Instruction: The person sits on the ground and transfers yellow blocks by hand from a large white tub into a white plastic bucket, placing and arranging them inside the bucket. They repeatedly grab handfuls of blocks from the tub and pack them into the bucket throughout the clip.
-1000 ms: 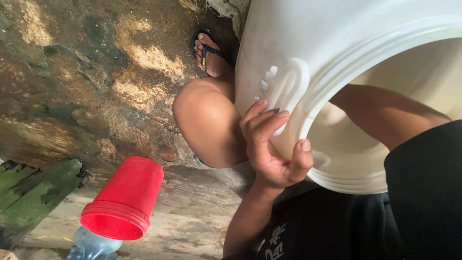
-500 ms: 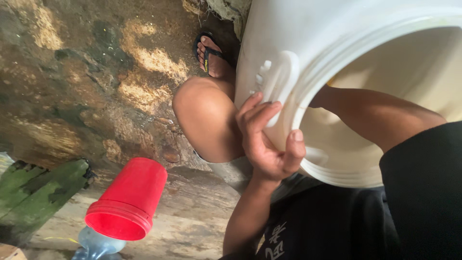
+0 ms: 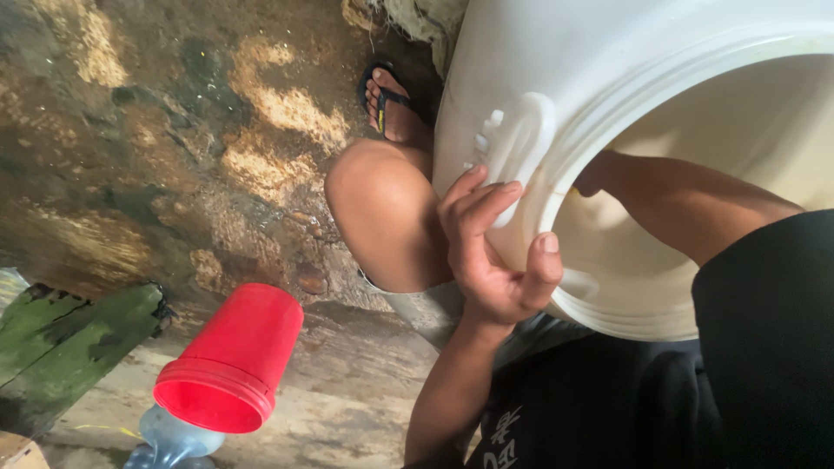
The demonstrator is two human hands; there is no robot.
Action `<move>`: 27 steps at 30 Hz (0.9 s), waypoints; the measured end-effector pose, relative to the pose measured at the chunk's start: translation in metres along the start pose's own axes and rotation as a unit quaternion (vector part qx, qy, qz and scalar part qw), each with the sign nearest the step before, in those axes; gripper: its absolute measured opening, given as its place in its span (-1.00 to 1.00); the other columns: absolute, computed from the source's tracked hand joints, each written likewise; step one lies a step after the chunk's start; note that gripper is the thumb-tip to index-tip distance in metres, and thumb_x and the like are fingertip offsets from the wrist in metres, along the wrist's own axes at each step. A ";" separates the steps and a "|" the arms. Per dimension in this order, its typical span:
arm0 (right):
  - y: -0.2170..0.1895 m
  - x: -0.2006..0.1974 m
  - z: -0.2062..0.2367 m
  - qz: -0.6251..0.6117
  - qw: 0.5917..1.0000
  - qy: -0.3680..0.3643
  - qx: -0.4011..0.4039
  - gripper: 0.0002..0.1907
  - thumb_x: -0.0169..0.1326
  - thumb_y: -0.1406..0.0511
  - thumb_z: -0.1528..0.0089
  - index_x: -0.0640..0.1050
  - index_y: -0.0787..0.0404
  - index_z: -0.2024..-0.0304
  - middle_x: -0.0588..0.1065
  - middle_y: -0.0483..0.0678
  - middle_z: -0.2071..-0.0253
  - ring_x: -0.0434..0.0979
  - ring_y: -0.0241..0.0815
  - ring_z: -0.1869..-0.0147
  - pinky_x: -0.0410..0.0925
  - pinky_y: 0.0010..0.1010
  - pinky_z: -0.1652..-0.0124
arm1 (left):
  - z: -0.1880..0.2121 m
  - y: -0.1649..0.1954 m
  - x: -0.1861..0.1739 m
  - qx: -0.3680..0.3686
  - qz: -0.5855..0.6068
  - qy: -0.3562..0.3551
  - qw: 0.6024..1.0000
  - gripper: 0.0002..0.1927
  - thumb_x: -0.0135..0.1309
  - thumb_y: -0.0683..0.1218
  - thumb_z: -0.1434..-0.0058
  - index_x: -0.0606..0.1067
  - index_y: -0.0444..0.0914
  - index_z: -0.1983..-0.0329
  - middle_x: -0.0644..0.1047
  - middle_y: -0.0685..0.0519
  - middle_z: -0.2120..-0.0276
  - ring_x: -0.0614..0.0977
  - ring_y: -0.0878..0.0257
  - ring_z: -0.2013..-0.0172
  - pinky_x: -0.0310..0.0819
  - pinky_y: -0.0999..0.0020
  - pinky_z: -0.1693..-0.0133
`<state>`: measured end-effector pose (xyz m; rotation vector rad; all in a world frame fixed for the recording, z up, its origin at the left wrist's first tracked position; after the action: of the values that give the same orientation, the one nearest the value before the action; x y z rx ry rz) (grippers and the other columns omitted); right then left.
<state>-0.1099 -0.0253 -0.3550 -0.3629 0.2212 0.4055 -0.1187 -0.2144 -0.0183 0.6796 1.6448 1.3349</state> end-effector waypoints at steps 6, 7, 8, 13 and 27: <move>-0.007 0.003 -0.009 0.002 1.000 0.003 -0.011 -0.82 0.09 0.26 -0.19 0.55 0.20 0.21 0.56 0.08 0.25 0.59 0.13 0.11 0.45 0.00 0.21 | -0.003 0.002 0.000 -0.003 0.002 -0.002 1.000 -0.52 0.11 -0.04 -0.27 0.40 -0.27 -0.23 0.50 -0.01 0.01 0.44 0.03 -0.21 0.30 0.16 -0.32; -0.007 -0.001 -0.011 0.001 1.000 0.008 -0.013 -0.82 0.09 0.26 -0.19 0.55 0.20 0.22 0.56 0.08 0.26 0.59 0.13 0.11 0.45 0.00 0.21 | -0.003 0.003 0.000 -0.002 0.000 -0.002 1.000 -0.52 0.11 -0.04 -0.27 0.40 -0.28 -0.24 0.49 -0.01 0.00 0.44 0.03 -0.21 0.30 0.16 -0.32; -0.007 -0.005 -0.013 0.001 1.000 0.013 -0.017 -0.82 0.09 0.26 -0.19 0.55 0.20 0.22 0.56 0.08 0.26 0.59 0.13 0.11 0.45 0.00 0.21 | -0.002 0.003 0.000 -0.001 -0.001 -0.002 1.000 -0.51 0.11 -0.04 -0.28 0.40 -0.28 -0.24 0.49 -0.01 0.00 0.44 0.02 -0.22 0.30 0.17 -0.32; -0.003 -0.032 -0.012 0.002 0.998 0.051 -0.031 -0.83 0.08 0.26 -0.19 0.55 0.21 0.24 0.56 0.08 0.27 0.60 0.13 0.13 0.45 0.00 0.23 | 0.020 -0.006 0.007 -0.016 0.034 0.015 0.999 -0.47 0.13 0.01 -0.33 0.37 -0.33 -0.28 0.40 -0.08 -0.16 0.39 0.04 -0.28 0.28 0.17 -0.34; 0.012 -0.190 0.467 -0.181 0.755 0.512 -0.368 -0.73 0.20 0.29 -0.26 0.54 0.22 0.01 0.56 0.06 0.06 0.57 0.11 -0.11 0.45 -0.07 0.02 | 0.028 -0.018 0.007 0.056 0.048 0.026 0.997 -0.36 0.03 0.07 -0.36 0.26 -0.46 -0.33 0.36 -0.16 -0.17 0.46 0.02 -0.20 0.37 0.09 -0.30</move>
<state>-0.2214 0.1003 0.1207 -1.3907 1.0658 -0.1687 -0.0947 -0.2004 -0.0385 0.8053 1.7573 1.3459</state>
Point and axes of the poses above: each hand's wrist, its own z-axis away from the middle knuckle, its own x-axis out of the palm, y = z × x, the point moved 10 cm from there along -z, towards the middle knuckle
